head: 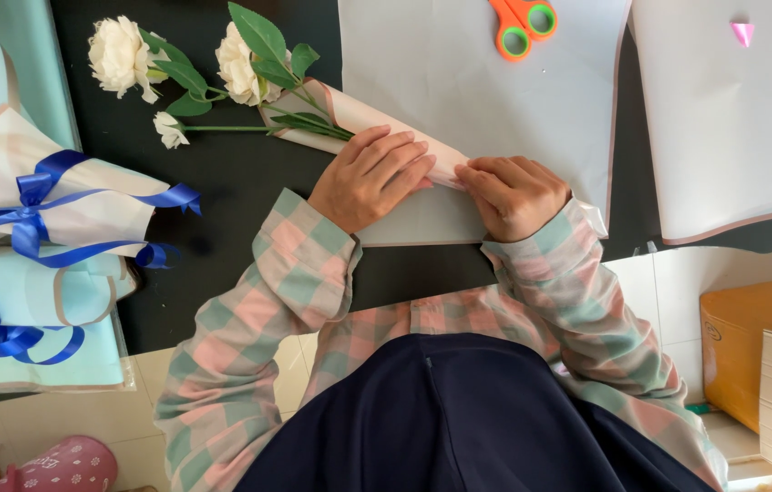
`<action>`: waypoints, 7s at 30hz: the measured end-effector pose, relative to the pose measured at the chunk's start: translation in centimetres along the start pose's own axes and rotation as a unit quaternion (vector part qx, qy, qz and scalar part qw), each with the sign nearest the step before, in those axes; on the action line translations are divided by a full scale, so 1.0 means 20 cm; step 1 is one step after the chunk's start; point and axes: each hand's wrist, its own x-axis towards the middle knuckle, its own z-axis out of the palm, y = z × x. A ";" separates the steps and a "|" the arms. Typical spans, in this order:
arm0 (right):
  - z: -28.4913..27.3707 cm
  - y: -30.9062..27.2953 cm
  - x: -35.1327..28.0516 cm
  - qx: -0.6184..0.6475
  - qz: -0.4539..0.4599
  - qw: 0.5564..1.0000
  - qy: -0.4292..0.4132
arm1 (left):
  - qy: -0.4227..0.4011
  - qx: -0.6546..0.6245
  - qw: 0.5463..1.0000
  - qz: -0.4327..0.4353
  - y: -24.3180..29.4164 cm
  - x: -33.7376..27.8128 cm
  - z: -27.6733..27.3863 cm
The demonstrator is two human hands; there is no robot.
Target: The person wraps a bouquet of white flowers in a sheet of white paper with a pink border. They fold the paper around the stems, secure it with tape, and trim the excess paper with scissors. The finished bouquet is placed on the table with other wrapped bouquets.
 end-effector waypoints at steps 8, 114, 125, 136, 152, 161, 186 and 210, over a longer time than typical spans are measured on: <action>0.01 0.00 0.00 -0.010 -0.007 1.000 0.006 | -0.025 -0.034 0.999 -0.002 -0.02 -0.01 0.01; -0.06 0.09 -0.21 -0.094 0.018 0.983 0.157 | -0.026 -0.063 0.998 -0.009 0.02 0.05 0.06; -0.10 0.05 -0.14 -0.102 0.002 0.983 0.151 | -0.011 -0.071 0.997 -0.014 0.02 0.07 0.04; -0.11 -0.10 -0.29 -0.130 0.054 0.973 0.182 | -0.006 -0.094 0.995 0.013 0.02 0.07 0.06; -0.27 0.04 -1.00 0.077 0.456 0.820 0.338 | -0.066 -0.122 0.989 0.043 -0.02 -0.01 0.04; -0.44 0.17 -0.92 -0.004 0.477 0.821 0.314 | -0.087 -0.139 0.985 0.049 -0.05 -0.03 0.04; -0.48 0.32 -0.97 -0.260 0.271 0.892 0.251 | -0.080 -0.128 0.987 0.044 -0.04 -0.04 0.04; -0.53 0.04 -0.85 0.332 0.319 0.842 0.280 | -0.063 -0.117 0.990 0.055 -0.02 0.00 0.04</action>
